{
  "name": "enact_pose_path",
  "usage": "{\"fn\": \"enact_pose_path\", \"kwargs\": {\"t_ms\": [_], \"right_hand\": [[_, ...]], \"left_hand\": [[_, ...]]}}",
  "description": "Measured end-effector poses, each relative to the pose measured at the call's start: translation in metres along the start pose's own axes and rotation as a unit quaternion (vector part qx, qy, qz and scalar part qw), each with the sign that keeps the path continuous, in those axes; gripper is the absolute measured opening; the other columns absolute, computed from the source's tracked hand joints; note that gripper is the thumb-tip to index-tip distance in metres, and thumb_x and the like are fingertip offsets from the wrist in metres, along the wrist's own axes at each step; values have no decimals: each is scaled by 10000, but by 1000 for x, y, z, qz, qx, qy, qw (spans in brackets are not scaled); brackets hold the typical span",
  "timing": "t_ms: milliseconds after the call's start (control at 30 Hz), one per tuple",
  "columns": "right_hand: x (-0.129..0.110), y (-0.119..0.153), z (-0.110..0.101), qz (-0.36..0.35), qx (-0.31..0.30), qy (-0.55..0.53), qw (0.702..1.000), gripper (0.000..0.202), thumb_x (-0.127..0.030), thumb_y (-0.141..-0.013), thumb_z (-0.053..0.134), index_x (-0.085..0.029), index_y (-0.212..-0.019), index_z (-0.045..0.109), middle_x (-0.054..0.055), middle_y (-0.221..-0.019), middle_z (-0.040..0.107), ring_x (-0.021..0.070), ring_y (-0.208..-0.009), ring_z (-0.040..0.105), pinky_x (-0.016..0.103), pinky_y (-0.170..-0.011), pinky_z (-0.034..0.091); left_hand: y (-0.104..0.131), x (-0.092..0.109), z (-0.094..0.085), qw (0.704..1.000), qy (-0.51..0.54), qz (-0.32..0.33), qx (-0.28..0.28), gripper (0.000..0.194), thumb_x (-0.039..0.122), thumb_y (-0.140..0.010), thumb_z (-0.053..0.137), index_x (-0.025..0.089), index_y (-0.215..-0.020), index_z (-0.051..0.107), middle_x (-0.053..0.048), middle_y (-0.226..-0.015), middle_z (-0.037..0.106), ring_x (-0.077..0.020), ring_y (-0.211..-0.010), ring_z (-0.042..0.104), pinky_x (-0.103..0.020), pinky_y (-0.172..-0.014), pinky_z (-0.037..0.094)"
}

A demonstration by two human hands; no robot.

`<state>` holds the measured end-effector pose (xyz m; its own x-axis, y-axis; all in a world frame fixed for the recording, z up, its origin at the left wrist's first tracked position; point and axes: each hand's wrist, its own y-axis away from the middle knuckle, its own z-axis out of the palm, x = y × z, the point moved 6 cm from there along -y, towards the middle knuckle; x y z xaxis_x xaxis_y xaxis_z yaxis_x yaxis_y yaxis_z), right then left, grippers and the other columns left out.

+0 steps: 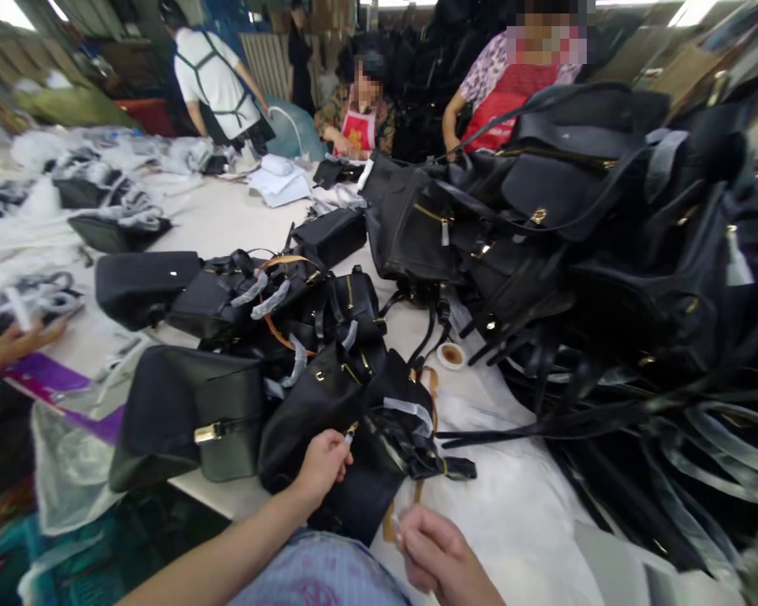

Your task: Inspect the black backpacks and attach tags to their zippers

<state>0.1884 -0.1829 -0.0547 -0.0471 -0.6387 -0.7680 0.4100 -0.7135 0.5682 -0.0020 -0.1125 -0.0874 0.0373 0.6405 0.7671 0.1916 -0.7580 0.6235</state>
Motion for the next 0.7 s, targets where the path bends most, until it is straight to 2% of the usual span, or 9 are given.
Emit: {"fn": "enact_pose_path", "kwargs": {"t_ms": [67, 167, 300, 533, 700], "right_hand": [[-36, -34, 27, -26, -52, 22, 998, 382, -583, -745, 639, -206, -696, 604, -70, -545, 349, 81, -471, 267, 240, -477, 239], [-60, -82, 38, -49, -32, 126, 990, 335, -511, -774, 589, -199, -653, 583, -75, -533, 358, 90, -484, 283, 235, -486, 234], [-53, -113, 29, -59, -15, 191, 980, 252, -394, -758, 583, -197, -600, 573, -55, -565, 437, 114, -552, 360, 239, -527, 269], [-39, -126, 18, -60, 25, 266, 962, 287, -396, -755, 544, -205, -540, 538, -55, -526, 428, 129, -553, 387, 258, -552, 283], [-32, -131, 14, -54, 61, 304, 949, 322, -428, -743, 555, -210, -509, 519, -58, -504, 433, 123, -534, 390, 255, -541, 279]], "left_hand": [[1, -3, 1, 1000, 8, 3, -8, 217, 349, -755, 609, 175, -664, 518, 31, -525, 565, -70, -386, 440, -188, -405, 344], [2, -7, 1, 1000, 21, -1, -15, 176, 312, -764, 595, 177, -684, 514, 39, -523, 554, -71, -389, 440, -190, -413, 339], [1, -12, 1, 999, 36, -11, -19, 115, 260, -771, 574, 174, -714, 524, 36, -542, 567, -70, -410, 450, -187, -431, 342], [0, -16, 1, 998, 48, -15, -36, 103, 261, -794, 553, 179, -749, 510, 39, -560, 573, -75, -426, 450, -194, -442, 343], [1, -13, 2, 998, 37, -14, -51, 33, 176, -777, 520, 173, -758, 494, 41, -569, 575, -74, -442, 462, -190, -448, 353]]}}
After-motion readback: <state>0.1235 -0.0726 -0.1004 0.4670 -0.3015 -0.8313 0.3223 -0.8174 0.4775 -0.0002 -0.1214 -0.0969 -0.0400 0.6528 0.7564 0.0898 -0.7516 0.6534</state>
